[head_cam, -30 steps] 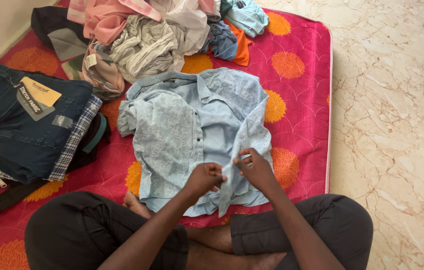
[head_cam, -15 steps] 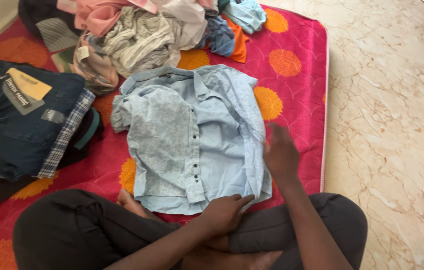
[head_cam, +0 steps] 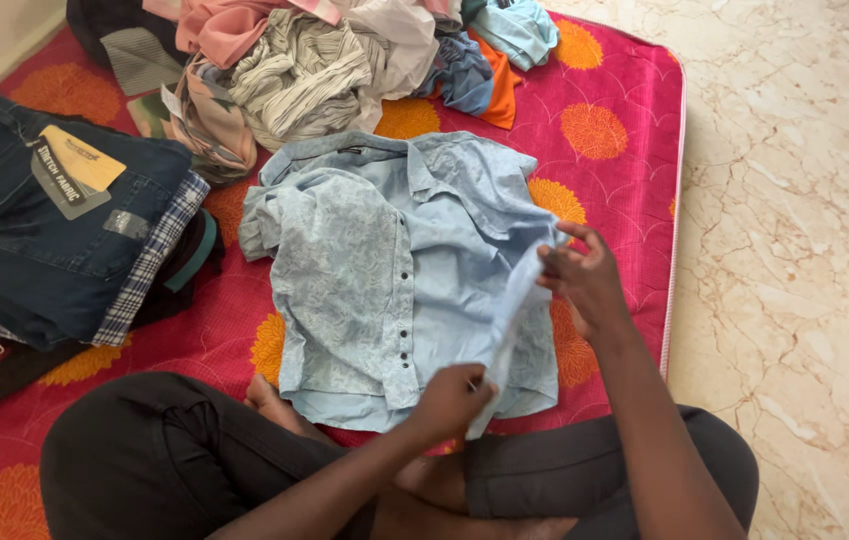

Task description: The person buttons a light blue shirt and arranges a pair of folded blue jeans while sitting on a mattress.

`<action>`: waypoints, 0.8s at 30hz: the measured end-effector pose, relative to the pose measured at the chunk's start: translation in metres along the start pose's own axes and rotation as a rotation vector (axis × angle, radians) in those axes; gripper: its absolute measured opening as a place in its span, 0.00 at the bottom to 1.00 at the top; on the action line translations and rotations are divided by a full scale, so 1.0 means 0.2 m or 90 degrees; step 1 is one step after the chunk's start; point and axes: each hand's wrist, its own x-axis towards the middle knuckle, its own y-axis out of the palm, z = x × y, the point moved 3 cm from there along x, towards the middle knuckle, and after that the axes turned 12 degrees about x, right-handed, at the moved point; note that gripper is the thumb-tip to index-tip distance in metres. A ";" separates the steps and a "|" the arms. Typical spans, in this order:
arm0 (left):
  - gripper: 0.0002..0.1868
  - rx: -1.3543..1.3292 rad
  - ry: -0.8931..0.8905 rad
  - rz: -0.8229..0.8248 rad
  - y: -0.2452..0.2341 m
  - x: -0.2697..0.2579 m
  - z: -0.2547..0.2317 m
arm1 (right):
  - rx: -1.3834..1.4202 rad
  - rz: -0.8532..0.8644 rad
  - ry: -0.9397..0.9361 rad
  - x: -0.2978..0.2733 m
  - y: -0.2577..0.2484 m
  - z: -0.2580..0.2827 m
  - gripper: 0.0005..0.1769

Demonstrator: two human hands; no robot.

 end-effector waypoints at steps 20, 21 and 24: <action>0.19 -0.349 -0.165 0.071 -0.08 0.03 -0.03 | -0.726 0.201 0.049 -0.27 0.24 -0.15 0.24; 0.18 -0.326 -0.106 0.060 -0.07 0.03 -0.03 | -0.739 0.212 0.016 -0.28 0.26 -0.19 0.21; 0.17 -0.282 -0.030 0.055 -0.06 0.02 -0.05 | -0.706 0.236 0.031 -0.26 0.24 -0.28 0.14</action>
